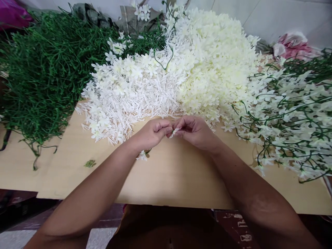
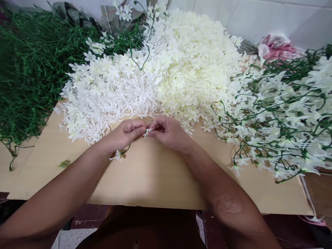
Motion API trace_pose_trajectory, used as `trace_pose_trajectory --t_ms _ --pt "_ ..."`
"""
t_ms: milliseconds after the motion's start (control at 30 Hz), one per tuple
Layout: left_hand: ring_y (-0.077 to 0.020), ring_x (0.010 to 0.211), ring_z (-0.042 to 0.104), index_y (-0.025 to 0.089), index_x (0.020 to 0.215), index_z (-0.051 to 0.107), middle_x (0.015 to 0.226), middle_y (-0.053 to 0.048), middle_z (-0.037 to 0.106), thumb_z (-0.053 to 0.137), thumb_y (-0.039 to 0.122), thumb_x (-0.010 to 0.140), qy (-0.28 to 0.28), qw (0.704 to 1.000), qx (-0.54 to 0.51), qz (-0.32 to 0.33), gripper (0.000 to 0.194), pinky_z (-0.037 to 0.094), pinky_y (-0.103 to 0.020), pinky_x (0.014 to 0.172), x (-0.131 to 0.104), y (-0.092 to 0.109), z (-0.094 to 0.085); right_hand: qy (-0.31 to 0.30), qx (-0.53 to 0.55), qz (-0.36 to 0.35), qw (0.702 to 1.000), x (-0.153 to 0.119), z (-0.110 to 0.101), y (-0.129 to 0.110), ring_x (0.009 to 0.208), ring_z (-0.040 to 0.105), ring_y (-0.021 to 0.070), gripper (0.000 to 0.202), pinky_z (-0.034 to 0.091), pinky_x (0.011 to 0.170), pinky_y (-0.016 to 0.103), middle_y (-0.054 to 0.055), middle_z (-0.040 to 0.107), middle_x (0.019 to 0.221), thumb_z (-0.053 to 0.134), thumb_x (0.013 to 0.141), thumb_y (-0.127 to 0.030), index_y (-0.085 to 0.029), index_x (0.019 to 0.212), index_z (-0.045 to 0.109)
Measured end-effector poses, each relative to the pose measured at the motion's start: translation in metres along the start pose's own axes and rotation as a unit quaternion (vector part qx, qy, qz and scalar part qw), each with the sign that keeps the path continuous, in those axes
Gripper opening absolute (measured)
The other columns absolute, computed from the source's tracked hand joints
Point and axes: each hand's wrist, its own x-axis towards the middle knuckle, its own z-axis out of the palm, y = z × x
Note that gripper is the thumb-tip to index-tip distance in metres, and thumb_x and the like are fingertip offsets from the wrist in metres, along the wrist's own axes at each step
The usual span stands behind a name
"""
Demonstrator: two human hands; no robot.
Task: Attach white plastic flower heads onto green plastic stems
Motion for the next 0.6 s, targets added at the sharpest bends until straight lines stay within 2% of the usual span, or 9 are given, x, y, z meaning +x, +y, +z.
trace_pose_trajectory --t_ms 100,200,367,500,600 --pt "-0.0079 0.053 0.032 0.017 0.06 0.049 0.055 0.005 0.036 0.048 0.021 0.084 -0.001 1.0 0.008 -0.002 0.024 0.03 -0.023 0.054 0.0004 -0.0007 -0.0008 0.009 -0.003 0.0 1.0 -0.0006 0.0029 0.0025 0.068 0.061 0.0141 0.029 0.048 0.068 0.031 0.002 0.068 0.074 0.081 0.069 -0.037 -0.019 0.07 0.058" --pt "-0.0081 0.052 0.032 0.017 0.062 0.051 0.055 0.005 0.036 0.048 0.024 0.085 0.003 1.0 0.005 0.001 0.024 0.03 -0.022 0.054 0.0009 -0.0019 -0.0025 0.023 -0.002 0.005 1.0 -0.0002 0.0047 0.003 0.064 0.056 0.0125 0.031 0.045 0.063 0.028 0.0 0.064 0.067 0.081 0.069 -0.042 -0.019 0.07 0.06" --pt "-0.0082 0.053 0.036 0.017 0.061 0.051 0.055 0.005 0.038 0.049 0.024 0.085 -0.02 1.0 0.005 -0.002 0.025 0.033 -0.022 0.055 0.0017 -0.0022 -0.0049 0.012 0.036 0.028 0.999 0.0023 0.0036 0.0012 0.062 0.052 0.0109 0.042 0.041 0.06 0.026 -0.002 0.06 0.064 0.085 0.061 -0.051 -0.019 0.067 0.059" --pt "-0.0085 0.056 0.039 0.017 0.061 0.049 0.057 0.004 0.04 0.049 0.025 0.085 -0.024 1.0 -0.003 0.007 0.025 0.036 -0.023 0.058 0.0024 -0.0035 -0.0034 0.009 0.043 0.05 0.998 0.0039 0.0024 0.0005 0.06 0.051 0.0102 0.045 0.04 0.058 0.026 -0.003 0.058 0.063 0.088 0.056 -0.051 -0.019 0.066 0.059" --pt "-0.0088 0.055 0.037 0.018 0.062 0.048 0.057 0.004 0.039 0.049 0.031 0.085 -0.021 1.0 -0.01 0.001 0.027 0.033 -0.023 0.055 0.0021 -0.0061 -0.0004 0.014 0.041 0.059 0.997 0.0044 0.0025 0.0003 0.058 0.048 0.0096 0.045 0.038 0.056 0.025 -0.003 0.057 0.062 0.089 0.054 -0.049 -0.019 0.064 0.057"
